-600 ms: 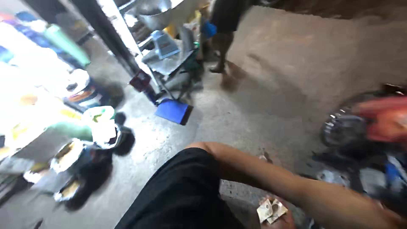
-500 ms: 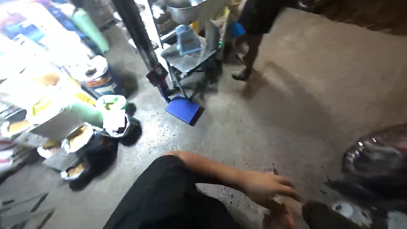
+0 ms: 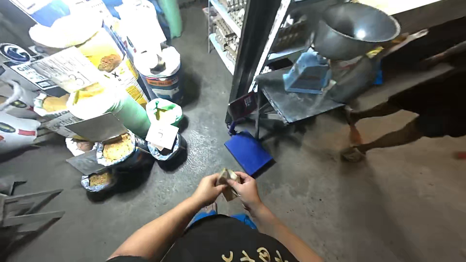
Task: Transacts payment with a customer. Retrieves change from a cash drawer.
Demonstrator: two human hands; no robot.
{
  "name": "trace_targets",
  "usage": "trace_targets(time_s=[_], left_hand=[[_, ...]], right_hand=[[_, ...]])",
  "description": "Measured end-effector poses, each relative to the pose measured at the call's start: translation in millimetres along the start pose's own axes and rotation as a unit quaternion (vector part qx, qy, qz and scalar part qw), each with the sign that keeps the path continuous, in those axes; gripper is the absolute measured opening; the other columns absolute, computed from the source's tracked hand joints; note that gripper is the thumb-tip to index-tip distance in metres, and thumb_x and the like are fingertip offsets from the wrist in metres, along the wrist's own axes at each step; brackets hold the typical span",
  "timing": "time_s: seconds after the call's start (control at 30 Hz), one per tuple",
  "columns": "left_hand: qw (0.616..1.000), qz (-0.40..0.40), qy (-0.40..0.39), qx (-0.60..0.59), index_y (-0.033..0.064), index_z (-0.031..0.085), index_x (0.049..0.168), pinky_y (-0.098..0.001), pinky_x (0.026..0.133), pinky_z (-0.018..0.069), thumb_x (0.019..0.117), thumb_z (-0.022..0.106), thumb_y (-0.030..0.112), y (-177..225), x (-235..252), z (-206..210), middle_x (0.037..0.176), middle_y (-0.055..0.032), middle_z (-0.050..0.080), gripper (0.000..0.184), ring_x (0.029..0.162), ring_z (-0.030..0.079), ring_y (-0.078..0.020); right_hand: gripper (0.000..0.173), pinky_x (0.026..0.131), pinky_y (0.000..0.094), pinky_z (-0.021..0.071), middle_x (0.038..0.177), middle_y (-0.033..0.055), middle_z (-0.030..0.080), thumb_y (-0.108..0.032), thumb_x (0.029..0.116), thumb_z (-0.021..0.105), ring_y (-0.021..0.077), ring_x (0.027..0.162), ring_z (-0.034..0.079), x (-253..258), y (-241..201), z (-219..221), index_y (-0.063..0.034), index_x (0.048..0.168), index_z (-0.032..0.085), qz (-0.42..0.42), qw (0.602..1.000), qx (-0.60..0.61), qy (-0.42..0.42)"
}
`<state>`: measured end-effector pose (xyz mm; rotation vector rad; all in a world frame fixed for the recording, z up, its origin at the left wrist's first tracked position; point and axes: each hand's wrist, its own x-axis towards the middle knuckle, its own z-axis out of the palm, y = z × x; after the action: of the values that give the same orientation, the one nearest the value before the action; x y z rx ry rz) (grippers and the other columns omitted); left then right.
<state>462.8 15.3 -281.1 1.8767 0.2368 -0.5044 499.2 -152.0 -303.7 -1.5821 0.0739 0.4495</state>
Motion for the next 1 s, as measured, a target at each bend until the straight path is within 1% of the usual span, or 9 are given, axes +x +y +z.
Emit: trace_targets(time_s=[0.07,0.13,0.3,0.43,0.5,0.6,0.77,0.9,1.0], left_hand=[[0.999,0.003,0.035,0.005,0.0044,0.072,0.102,-0.0359,0.082,0.0538,0.0963,0.067,0.019,5.0,41.2,-58.7,0.090,-0.0038,0.070,0.017,0.083,0.065,-0.0106],[0.999,0.020,0.041,-0.017,0.0049,0.075,0.099,-0.0330,0.085,0.0562,0.0980,0.065,0.018,9.9,89.8,-109.7,0.091,-0.0021,0.073,0.016,0.085,0.068,-0.0071],[0.995,0.063,0.073,-0.010,0.0061,0.077,0.099,-0.0298,0.086,0.0542,0.1001,0.059,0.016,27.2,239.2,-224.2,0.095,-0.0015,0.074,0.021,0.089,0.067,-0.0054],[0.990,0.011,0.139,-0.031,0.0072,0.077,0.107,-0.0302,0.078,0.0594,0.1016,0.058,0.017,52.8,347.5,-337.8,0.091,-0.0009,0.075,0.022,0.081,0.070,-0.0078],[0.983,-0.004,0.173,-0.056,0.0069,0.076,0.107,-0.0284,0.073,0.0602,0.1016,0.059,0.017,68.3,384.9,-400.6,0.086,0.0004,0.074,0.020,0.076,0.070,-0.0073],[0.969,0.002,0.209,-0.130,0.0023,0.071,0.115,-0.0277,0.071,0.0601,0.1023,0.059,0.013,94.0,438.7,-492.7,0.088,-0.0012,0.073,0.021,0.074,0.069,-0.0081],[0.953,-0.003,0.212,-0.215,-0.0018,0.067,0.106,-0.0301,0.068,0.0600,0.1008,0.059,0.006,127.9,576.6,-600.5,0.083,-0.0035,0.069,0.012,0.069,0.067,-0.0113],[0.974,0.027,0.116,-0.191,-0.0025,0.068,0.114,-0.0298,0.069,0.0605,0.1010,0.059,0.007,184.2,731.8,-670.3,0.085,-0.0039,0.072,0.018,0.071,0.069,-0.0104],[0.973,0.037,0.057,-0.221,-0.0032,0.064,0.122,-0.0291,0.069,0.0606,0.1018,0.058,0.006,242.2,847.4,-718.1,0.090,-0.0056,0.072,0.023,0.072,0.069,-0.0107]], right_hand=[[0.015,0.075,0.0286,0.0612,0.087,0.0058,0.074,0.000,0.0848,0.076,0.0095,0.078,0.071,58.5,-24.8,32.9,0.0022,0.099,0.073,0.004,0.999,0.031,-0.036],[0.010,0.076,0.0290,0.0611,0.087,0.0051,0.073,0.000,0.0884,0.073,0.0098,0.079,0.070,118.6,-44.8,54.1,0.0019,0.098,0.071,0.014,0.996,0.067,-0.059],[0.011,0.079,0.0304,0.0606,0.090,0.0074,0.073,-0.003,0.0910,0.072,0.0115,0.083,0.070,300.2,-80.0,90.7,0.0039,0.099,0.070,0.022,0.995,0.063,-0.078],[0.015,0.089,0.0299,0.0582,0.110,0.0081,0.067,-0.006,0.0848,0.074,0.0118,0.099,0.066,458.4,-124.4,128.0,0.0024,0.097,0.070,0.009,0.983,0.052,-0.178],[0.014,0.082,0.0316,0.0605,0.095,0.0046,0.071,-0.001,0.0845,0.074,0.0110,0.087,0.069,525.3,-165.3,159.5,0.0008,0.097,0.068,0.031,0.972,0.078,-0.219],[0.020,0.072,0.0301,0.0581,0.078,0.0000,0.063,0.002,0.0808,0.076,0.0096,0.072,0.064,623.8,-237.7,207.8,-0.0046,0.087,0.058,0.037,0.967,0.059,-0.244],[0.026,0.073,0.0306,0.0590,0.084,0.0042,0.067,-0.002,0.0778,0.080,0.0100,0.074,0.066,783.5,-302.9,238.2,0.0017,0.098,0.065,-0.009,0.979,-0.039,-0.202],[0.021,0.075,0.0328,0.0605,0.088,0.0091,0.069,0.005,0.0820,0.072,0.0135,0.078,0.068,911.7,-350.1,216.2,0.0064,0.102,0.065,-0.004,0.995,-0.040,-0.095],[0.020,0.075,0.0357,0.0600,0.087,0.0107,0.069,0.003,0.0807,0.078,0.0161,0.078,0.068,1026.5,-396.2,195.1,0.0055,0.097,0.067,0.004,0.998,-0.063,0.008]])
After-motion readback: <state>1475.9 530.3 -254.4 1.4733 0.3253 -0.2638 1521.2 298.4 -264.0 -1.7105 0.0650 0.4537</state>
